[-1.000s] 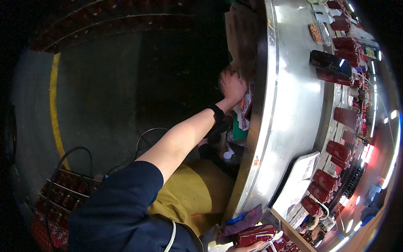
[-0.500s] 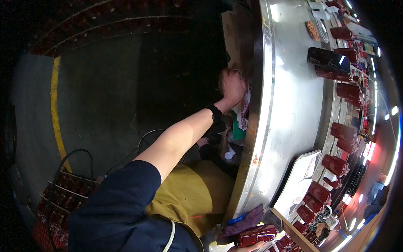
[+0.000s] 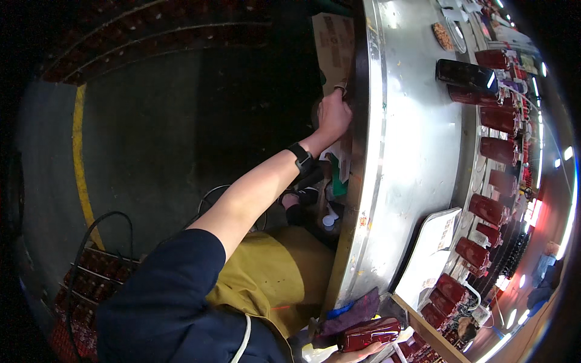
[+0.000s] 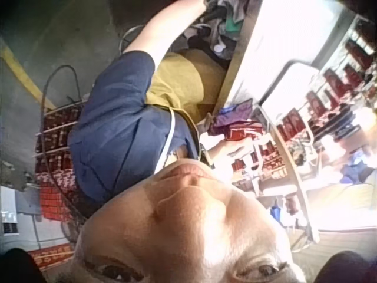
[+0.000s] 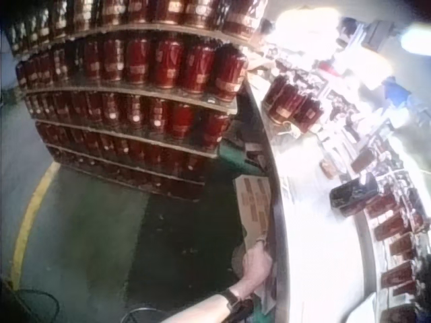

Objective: Manually applying decorative labels and neck bands to red liquor bottles at an industrial workstation.

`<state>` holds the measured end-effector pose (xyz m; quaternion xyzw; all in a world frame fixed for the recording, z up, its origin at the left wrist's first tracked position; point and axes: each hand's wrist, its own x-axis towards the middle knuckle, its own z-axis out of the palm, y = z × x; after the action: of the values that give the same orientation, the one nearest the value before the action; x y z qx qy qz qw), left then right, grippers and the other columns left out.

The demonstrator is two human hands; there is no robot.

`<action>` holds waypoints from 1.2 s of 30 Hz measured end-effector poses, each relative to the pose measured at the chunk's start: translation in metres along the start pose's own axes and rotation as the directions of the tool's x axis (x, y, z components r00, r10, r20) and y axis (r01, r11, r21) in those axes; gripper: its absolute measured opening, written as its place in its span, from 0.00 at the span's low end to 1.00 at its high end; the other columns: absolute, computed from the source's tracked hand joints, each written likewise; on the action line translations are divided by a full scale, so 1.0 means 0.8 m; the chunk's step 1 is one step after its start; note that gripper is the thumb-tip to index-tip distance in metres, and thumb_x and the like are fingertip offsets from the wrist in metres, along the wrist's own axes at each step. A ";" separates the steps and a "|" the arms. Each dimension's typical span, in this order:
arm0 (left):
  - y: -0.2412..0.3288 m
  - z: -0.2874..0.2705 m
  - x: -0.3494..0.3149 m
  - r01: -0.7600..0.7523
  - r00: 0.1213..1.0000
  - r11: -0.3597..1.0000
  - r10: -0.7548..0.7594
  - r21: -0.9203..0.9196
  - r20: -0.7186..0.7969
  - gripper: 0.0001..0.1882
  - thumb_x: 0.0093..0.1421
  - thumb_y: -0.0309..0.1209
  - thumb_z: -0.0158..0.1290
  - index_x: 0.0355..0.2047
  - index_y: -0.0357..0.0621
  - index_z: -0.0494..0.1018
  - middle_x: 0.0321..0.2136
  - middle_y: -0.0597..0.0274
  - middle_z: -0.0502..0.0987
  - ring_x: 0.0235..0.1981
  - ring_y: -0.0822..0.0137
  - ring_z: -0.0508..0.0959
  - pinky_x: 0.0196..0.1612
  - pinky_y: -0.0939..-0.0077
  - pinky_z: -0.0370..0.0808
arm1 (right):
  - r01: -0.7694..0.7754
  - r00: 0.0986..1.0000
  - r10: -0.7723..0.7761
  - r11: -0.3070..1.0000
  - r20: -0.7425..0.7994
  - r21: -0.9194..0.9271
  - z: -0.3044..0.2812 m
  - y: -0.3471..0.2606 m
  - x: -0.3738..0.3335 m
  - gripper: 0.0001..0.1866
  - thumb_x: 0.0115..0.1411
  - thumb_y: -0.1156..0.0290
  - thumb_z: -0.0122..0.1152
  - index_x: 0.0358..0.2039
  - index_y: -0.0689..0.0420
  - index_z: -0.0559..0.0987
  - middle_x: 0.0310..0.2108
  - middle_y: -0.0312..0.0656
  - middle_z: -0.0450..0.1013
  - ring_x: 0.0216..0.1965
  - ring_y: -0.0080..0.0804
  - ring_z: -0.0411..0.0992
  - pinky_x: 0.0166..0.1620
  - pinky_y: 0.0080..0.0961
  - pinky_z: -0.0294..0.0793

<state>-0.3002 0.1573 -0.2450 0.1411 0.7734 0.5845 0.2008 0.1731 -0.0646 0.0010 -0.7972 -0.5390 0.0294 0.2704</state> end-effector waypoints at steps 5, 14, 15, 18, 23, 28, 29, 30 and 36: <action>0.003 -0.015 -0.006 -0.048 0.997 0.999 0.049 0.008 -0.058 0.15 0.56 0.22 0.49 0.44 0.33 0.77 0.34 0.33 0.80 0.38 0.34 0.80 0.43 0.43 0.77 | -0.017 1.000 0.017 1.000 -0.005 -0.008 0.000 0.007 -0.005 0.44 0.66 0.41 0.57 0.73 0.56 0.59 0.66 0.57 0.60 0.65 0.49 0.63 0.66 0.45 0.64; 0.012 -0.031 -0.005 0.058 0.997 0.993 -0.063 -0.108 -0.043 0.17 0.57 0.21 0.47 0.45 0.32 0.78 0.37 0.32 0.79 0.42 0.34 0.79 0.47 0.47 0.77 | -0.005 0.999 0.006 1.000 0.033 -0.029 -0.007 0.018 -0.007 0.44 0.66 0.41 0.57 0.73 0.56 0.59 0.66 0.58 0.60 0.65 0.49 0.63 0.66 0.45 0.64; 0.014 -0.041 -0.010 0.056 0.997 0.994 -0.062 -0.097 -0.056 0.19 0.57 0.21 0.47 0.47 0.33 0.77 0.37 0.32 0.80 0.42 0.34 0.79 0.47 0.47 0.77 | -0.008 0.999 0.009 0.999 0.031 -0.034 -0.007 0.017 -0.010 0.44 0.66 0.41 0.57 0.73 0.56 0.59 0.66 0.58 0.60 0.65 0.49 0.63 0.66 0.45 0.64; 0.016 -0.064 -0.010 0.043 0.996 0.995 -0.050 -0.094 -0.074 0.18 0.57 0.22 0.47 0.47 0.32 0.76 0.37 0.31 0.80 0.42 0.34 0.79 0.46 0.46 0.76 | -0.013 0.999 0.015 0.999 0.032 -0.050 -0.018 0.023 -0.017 0.44 0.66 0.41 0.57 0.73 0.56 0.59 0.66 0.58 0.60 0.64 0.49 0.63 0.66 0.44 0.65; 0.001 -0.056 -0.007 0.037 0.995 0.998 -0.042 -0.051 -0.095 0.13 0.59 0.24 0.47 0.42 0.32 0.75 0.35 0.32 0.80 0.40 0.34 0.80 0.44 0.46 0.77 | 0.004 0.999 -0.001 0.997 0.043 -0.073 -0.037 0.036 -0.002 0.44 0.66 0.41 0.57 0.73 0.56 0.59 0.65 0.58 0.60 0.64 0.49 0.63 0.66 0.44 0.65; 0.046 -0.060 -0.033 0.160 0.987 0.964 -0.152 -0.215 0.054 0.20 0.65 0.40 0.54 0.47 0.34 0.74 0.42 0.33 0.80 0.47 0.34 0.78 0.49 0.48 0.75 | 0.446 0.895 -0.445 0.894 0.022 -0.047 -0.010 -0.172 -0.054 0.35 0.64 0.74 0.66 0.70 0.54 0.64 0.48 0.40 0.68 0.24 0.14 0.56 0.27 0.14 0.56; 0.048 -0.064 -0.034 0.243 0.968 0.924 -0.210 -0.296 0.140 0.24 0.64 0.44 0.56 0.50 0.34 0.73 0.46 0.34 0.79 0.51 0.35 0.77 0.52 0.47 0.73 | 0.533 0.824 -0.551 0.832 0.130 0.151 0.005 -0.195 -0.046 0.31 0.64 0.75 0.66 0.66 0.58 0.68 0.43 0.40 0.72 0.25 0.19 0.54 0.29 0.17 0.57; 0.048 -0.068 -0.036 0.239 0.968 0.924 -0.205 -0.298 0.142 0.24 0.64 0.44 0.56 0.50 0.34 0.73 0.46 0.34 0.79 0.51 0.35 0.77 0.52 0.47 0.73 | 0.601 0.763 -0.602 0.795 0.237 0.084 0.021 -0.221 -0.040 0.23 0.60 0.77 0.66 0.57 0.61 0.75 0.41 0.41 0.74 0.28 0.21 0.62 0.30 0.17 0.60; 0.033 -0.088 -0.031 0.110 0.994 0.988 -0.108 -0.105 0.026 0.16 0.65 0.31 0.51 0.48 0.32 0.73 0.42 0.33 0.80 0.46 0.33 0.78 0.49 0.47 0.76 | 0.642 0.291 -0.797 0.573 0.529 0.510 0.135 -0.384 -0.086 0.09 0.56 0.79 0.70 0.37 0.63 0.80 0.34 0.39 0.77 0.26 0.24 0.64 0.32 0.20 0.65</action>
<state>-0.3120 0.0939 -0.1995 0.0938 0.7456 0.6116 0.2476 -0.1511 0.0017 0.0345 -0.3539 -0.8915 0.2650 0.0990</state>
